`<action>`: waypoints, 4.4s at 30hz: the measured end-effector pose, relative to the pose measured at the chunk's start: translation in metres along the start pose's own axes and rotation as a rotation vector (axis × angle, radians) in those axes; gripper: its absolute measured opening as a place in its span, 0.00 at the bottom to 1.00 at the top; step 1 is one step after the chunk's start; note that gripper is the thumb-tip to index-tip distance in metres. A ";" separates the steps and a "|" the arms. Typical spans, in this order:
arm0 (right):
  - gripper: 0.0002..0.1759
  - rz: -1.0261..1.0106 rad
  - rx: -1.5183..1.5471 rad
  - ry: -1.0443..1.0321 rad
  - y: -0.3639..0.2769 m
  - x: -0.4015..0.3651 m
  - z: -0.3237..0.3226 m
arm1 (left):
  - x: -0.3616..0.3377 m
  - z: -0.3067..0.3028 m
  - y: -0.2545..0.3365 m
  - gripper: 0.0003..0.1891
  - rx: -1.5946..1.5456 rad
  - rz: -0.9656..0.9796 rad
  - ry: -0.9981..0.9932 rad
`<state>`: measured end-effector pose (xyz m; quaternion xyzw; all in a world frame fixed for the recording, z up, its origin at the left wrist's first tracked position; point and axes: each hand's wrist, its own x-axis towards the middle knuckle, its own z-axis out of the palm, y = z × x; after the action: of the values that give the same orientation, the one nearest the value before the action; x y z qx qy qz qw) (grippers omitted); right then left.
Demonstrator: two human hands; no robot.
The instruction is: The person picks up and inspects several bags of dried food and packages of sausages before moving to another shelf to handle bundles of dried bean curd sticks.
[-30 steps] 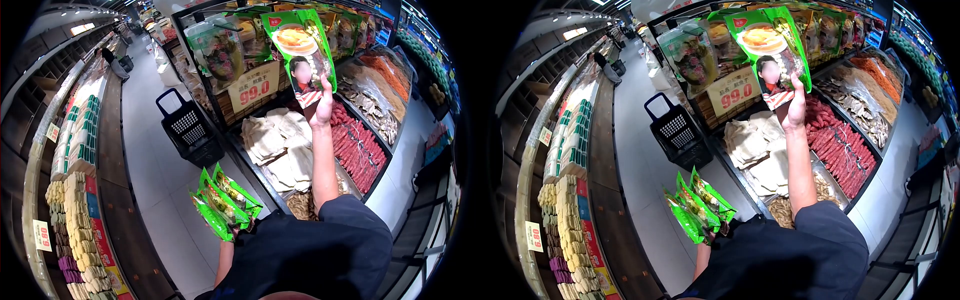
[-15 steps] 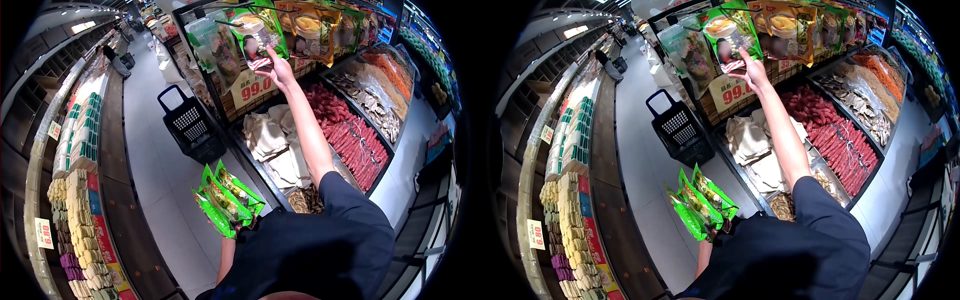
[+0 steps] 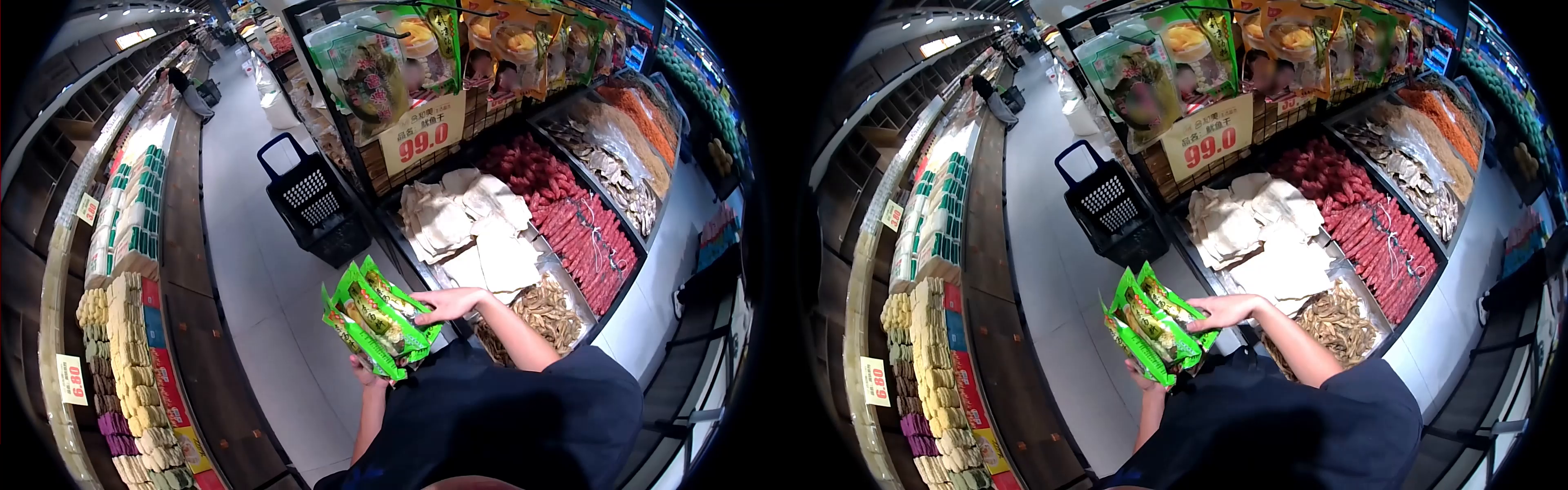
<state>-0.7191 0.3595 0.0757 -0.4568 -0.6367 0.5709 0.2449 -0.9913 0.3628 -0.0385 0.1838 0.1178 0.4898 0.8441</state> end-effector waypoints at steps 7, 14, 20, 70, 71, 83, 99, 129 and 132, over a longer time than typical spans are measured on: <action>0.30 0.001 0.061 0.187 -0.019 -0.035 0.017 | 0.003 -0.016 -0.009 0.43 -0.032 -0.066 -0.041; 0.31 -0.035 -0.131 0.351 -0.060 -0.065 -0.016 | 0.006 -0.021 -0.014 0.42 -0.174 -0.218 -0.112; 0.35 -0.269 -0.158 0.747 -0.083 -0.107 -0.077 | 0.004 -0.033 -0.018 0.37 -0.293 -0.198 -0.186; 0.17 -0.483 -0.389 1.328 -0.103 -0.023 -0.108 | 0.003 -0.060 -0.016 0.34 -0.224 -0.171 -0.105; 0.19 -0.467 -0.289 1.021 -0.089 -0.020 -0.084 | 0.004 -0.042 -0.013 0.34 -0.168 -0.173 -0.077; 0.38 -0.106 -0.017 0.415 -0.016 -0.044 -0.008 | 0.017 -0.001 -0.020 0.32 -0.031 -0.270 -0.009; 0.39 -0.848 0.456 0.947 -0.082 -0.125 -0.197 | 0.012 -0.009 -0.018 0.27 -0.036 -0.232 0.058; 0.27 -0.323 -0.190 1.500 -0.110 -0.060 -0.243 | 0.008 -0.010 -0.016 0.28 -0.109 -0.233 0.013; 0.25 -0.243 -0.823 1.827 -0.094 -0.045 -0.232 | 0.009 -0.002 -0.014 0.29 -0.098 -0.212 -0.020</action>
<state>-0.5332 0.4441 0.2276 -0.7002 -0.3949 -0.2906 0.5189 -0.9761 0.3647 -0.0465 0.1340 0.1040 0.4008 0.9003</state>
